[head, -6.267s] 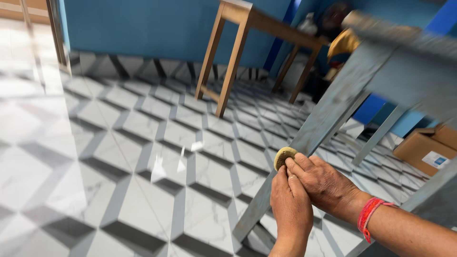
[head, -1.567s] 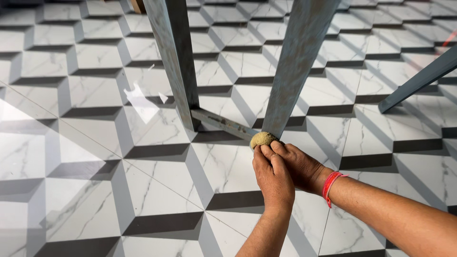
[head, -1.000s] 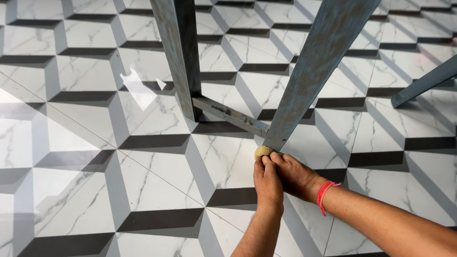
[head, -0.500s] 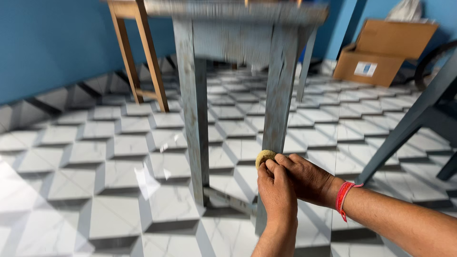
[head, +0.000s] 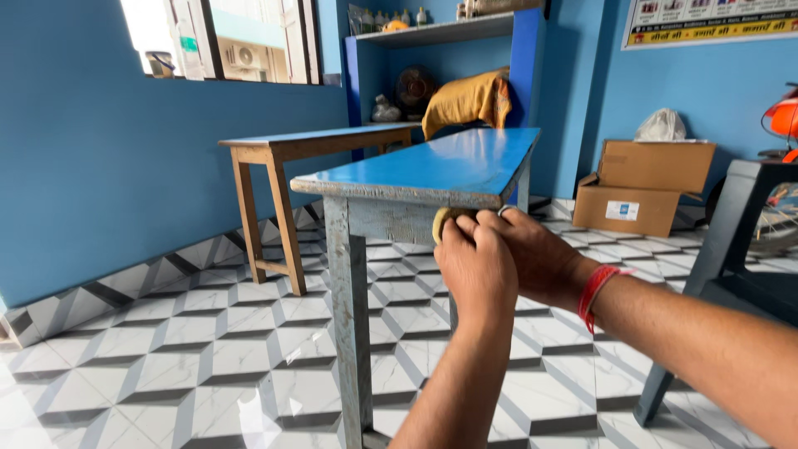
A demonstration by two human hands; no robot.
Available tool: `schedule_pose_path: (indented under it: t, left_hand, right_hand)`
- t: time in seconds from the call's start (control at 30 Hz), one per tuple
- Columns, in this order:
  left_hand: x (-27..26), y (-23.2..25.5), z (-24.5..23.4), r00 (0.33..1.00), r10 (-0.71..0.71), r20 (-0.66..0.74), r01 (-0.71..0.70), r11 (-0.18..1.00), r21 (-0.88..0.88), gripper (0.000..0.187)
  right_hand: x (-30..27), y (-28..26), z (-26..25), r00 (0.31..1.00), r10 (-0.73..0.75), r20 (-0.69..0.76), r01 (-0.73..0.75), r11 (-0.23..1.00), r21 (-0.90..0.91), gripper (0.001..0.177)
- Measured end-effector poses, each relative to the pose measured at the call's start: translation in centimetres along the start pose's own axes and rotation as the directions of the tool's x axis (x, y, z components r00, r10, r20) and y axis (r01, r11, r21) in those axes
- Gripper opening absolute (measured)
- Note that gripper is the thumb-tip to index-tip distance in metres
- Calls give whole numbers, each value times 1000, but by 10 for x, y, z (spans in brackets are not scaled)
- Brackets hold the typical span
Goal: The person sands the legs and frame of a metal table using a sanding sponge. They briefly pick up a small bottle from a nearby chair, rub the sponge against it, and then continue sanding the table legs and crossbars.
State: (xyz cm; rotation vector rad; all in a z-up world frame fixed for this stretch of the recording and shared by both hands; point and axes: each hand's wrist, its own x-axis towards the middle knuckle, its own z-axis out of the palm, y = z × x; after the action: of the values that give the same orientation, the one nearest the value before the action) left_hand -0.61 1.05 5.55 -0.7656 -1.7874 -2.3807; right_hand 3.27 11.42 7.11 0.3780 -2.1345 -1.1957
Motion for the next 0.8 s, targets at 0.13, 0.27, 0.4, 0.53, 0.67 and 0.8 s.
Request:
schedule_pose_path:
  t: [0.13,0.27,0.4,0.53,0.67,0.8]
  left_hand:
    - [-2,-18,1,996,73,-43,-71,996,46,49]
    - [-31,-65,-14,1000,24,18,-24,999,31,52]
    - [-81,-133,-36,997,-74,-19,75,994,85,52]
    - [-135,-227,-59,935,-352,-38,354,930,95,56]
    - [-171,-319,-77,842,-538,-44,540,839,67,63]
    - [-198,-411,-95,754,-652,-81,657,750,76,64]
  right_hand:
    - [-6,-16,2,987,70,-141,-61,995,73,41]
    - [-28,-61,20,979,146,-144,-106,961,256,38]
    - [-65,-137,50,984,88,-158,-51,972,228,46]
    - [-111,-236,91,1000,-6,-15,9,974,224,42]
    - [-145,-322,134,973,-160,167,121,968,222,41]
    - [-179,-405,183,749,-489,447,452,870,195,32]
